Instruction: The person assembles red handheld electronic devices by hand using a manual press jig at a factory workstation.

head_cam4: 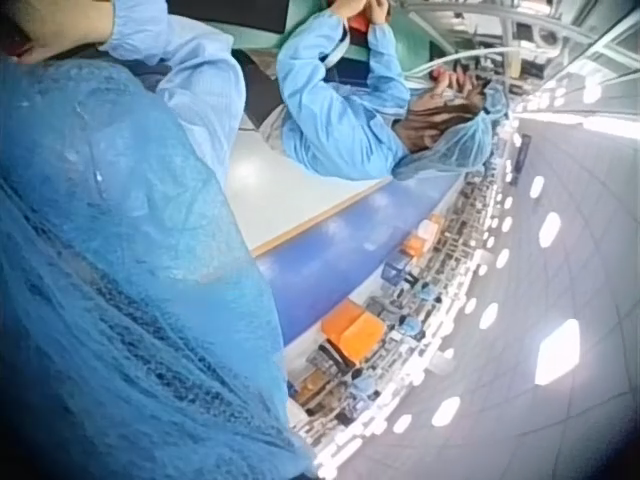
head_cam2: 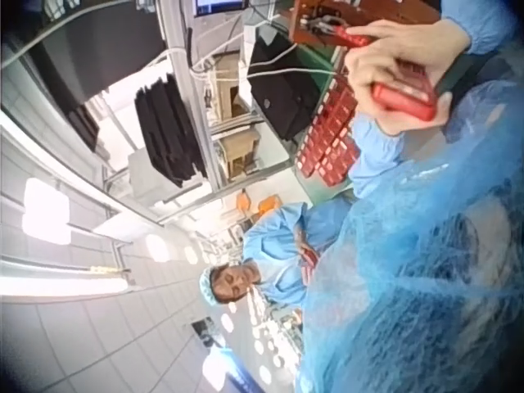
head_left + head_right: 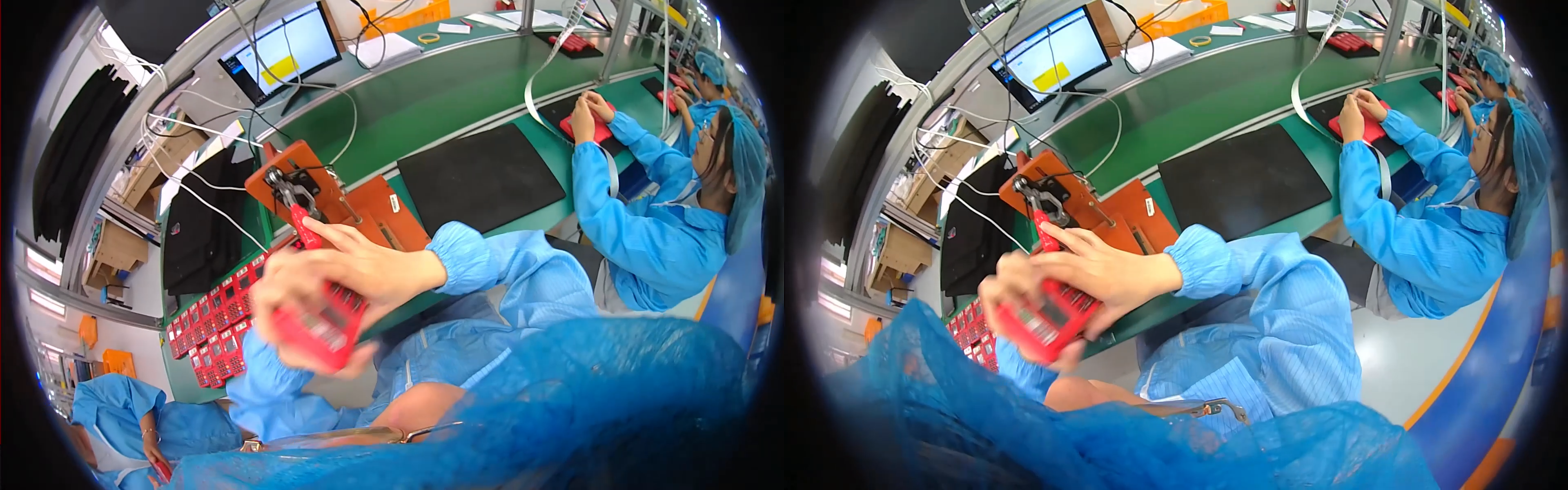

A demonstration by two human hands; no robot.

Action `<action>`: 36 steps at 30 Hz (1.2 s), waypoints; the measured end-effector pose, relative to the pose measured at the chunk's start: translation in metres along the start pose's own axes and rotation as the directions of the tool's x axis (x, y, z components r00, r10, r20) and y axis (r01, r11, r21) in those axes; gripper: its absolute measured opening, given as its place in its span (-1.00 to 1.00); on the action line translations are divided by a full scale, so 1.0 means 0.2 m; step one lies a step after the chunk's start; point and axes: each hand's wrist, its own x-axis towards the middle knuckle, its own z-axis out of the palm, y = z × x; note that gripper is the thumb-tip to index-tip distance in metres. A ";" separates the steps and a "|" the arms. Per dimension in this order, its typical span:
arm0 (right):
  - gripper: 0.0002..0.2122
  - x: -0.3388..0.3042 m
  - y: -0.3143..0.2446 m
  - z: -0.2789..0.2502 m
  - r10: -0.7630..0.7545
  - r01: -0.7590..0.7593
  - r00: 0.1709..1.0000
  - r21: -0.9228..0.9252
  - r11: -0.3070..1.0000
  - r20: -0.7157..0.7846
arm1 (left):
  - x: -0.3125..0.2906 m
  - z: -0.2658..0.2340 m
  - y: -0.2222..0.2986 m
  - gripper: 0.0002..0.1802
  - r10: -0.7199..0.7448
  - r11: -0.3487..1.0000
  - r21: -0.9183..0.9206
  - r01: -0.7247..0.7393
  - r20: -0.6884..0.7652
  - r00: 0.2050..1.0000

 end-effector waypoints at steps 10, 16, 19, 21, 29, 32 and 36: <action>-0.50 -0.63 0.44 -0.25 0.780 -0.639 0.454 0.454 0.621 -0.430 | 0.21 0.04 -0.20 -0.39 -0.284 0.768 0.619 -0.164 0.559 0.779; -0.39 -1.07 0.85 -0.07 0.745 -0.910 0.413 -0.254 0.327 -0.523 | 0.47 -0.09 -0.33 -0.54 0.168 0.552 0.792 -0.262 0.202 0.965; -0.43 -0.96 0.82 -0.05 0.604 -0.867 0.499 -0.357 0.348 -0.622 | 0.80 -0.32 -0.63 -0.56 0.045 0.649 0.754 -0.101 0.095 0.994; -0.48 -0.91 0.77 -0.06 0.542 -0.780 0.615 -0.337 0.528 -0.573 | 0.71 -0.52 -0.86 -0.59 -0.169 0.491 0.858 -0.153 0.265 0.949; -0.79 -1.13 0.31 -0.26 0.589 -0.773 0.594 -0.186 0.607 -0.548 | -0.55 -0.70 -0.15 -0.60 -0.628 0.425 0.763 0.487 -0.139 0.766; -0.89 -1.22 0.20 -0.36 0.643 -0.877 0.390 -0.053 0.478 -0.659 | -1.03 -0.77 0.04 0.06 -0.880 0.384 0.775 0.502 0.143 0.452; -0.87 -0.90 0.37 -0.39 0.606 -0.749 0.544 -0.010 0.663 -0.581 | -1.10 -0.83 0.09 -0.06 -0.892 0.311 0.924 0.224 0.202 0.405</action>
